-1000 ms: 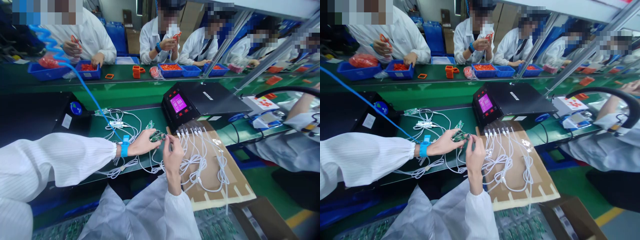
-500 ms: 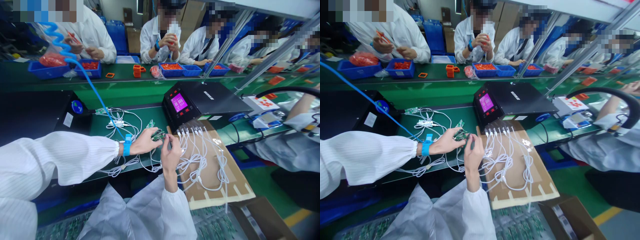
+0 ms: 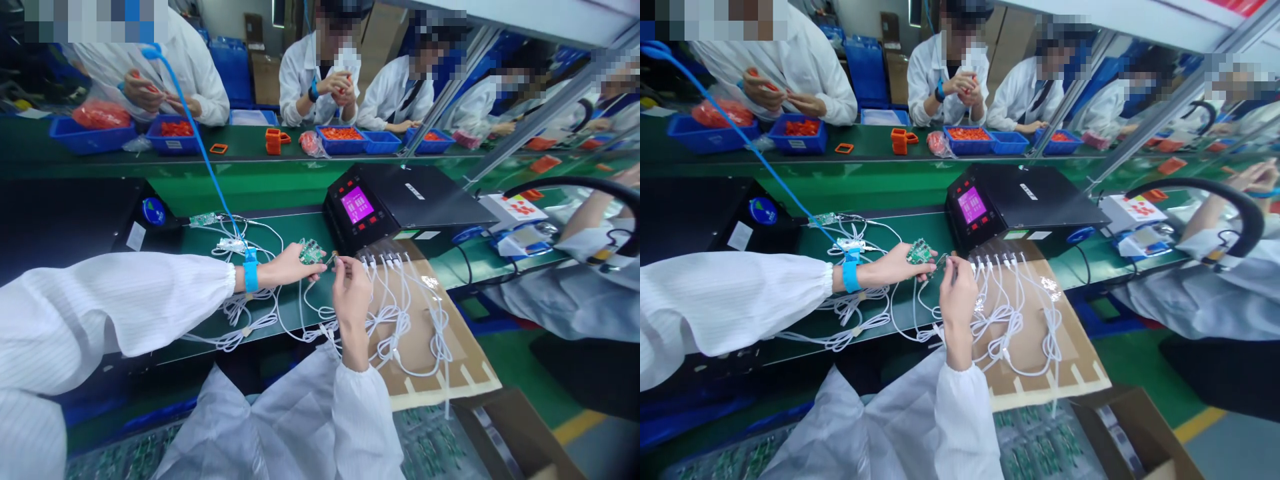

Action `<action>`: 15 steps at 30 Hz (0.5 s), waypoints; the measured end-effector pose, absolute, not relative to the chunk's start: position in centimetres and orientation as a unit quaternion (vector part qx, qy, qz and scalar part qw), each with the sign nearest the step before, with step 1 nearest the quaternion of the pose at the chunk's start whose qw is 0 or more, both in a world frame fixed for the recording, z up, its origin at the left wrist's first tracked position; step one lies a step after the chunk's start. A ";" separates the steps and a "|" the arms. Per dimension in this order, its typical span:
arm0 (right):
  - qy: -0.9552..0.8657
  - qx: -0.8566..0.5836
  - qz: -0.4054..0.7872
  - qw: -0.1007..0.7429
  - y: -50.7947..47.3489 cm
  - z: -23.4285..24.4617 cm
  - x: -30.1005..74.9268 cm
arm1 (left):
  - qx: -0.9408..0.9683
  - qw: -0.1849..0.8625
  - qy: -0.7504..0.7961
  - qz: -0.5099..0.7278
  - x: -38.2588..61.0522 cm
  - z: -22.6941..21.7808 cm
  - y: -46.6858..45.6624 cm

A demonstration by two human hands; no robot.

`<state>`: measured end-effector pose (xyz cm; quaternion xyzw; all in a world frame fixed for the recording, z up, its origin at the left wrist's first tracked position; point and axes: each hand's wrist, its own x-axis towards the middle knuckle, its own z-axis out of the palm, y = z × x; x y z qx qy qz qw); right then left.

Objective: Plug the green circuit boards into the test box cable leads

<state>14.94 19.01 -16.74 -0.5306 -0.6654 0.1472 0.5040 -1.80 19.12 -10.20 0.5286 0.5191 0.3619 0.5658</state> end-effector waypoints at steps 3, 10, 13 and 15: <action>-0.666 -0.554 0.160 0.474 20.3 -16.7 15.1 | 0.438 0.574 0.563 0.402 -2.6 -10.5 19.9; -0.692 -0.580 0.144 0.404 24.1 -18.8 14.6 | 0.415 0.583 0.563 0.415 -4.2 -11.0 21.2; -0.697 -0.585 0.182 0.372 24.9 -19.9 14.2 | 0.419 0.597 0.555 0.400 -4.0 -11.1 21.1; -0.709 -0.583 0.188 0.350 24.3 -19.9 14.4 | 0.415 0.610 0.553 0.388 -3.9 -11.4 20.9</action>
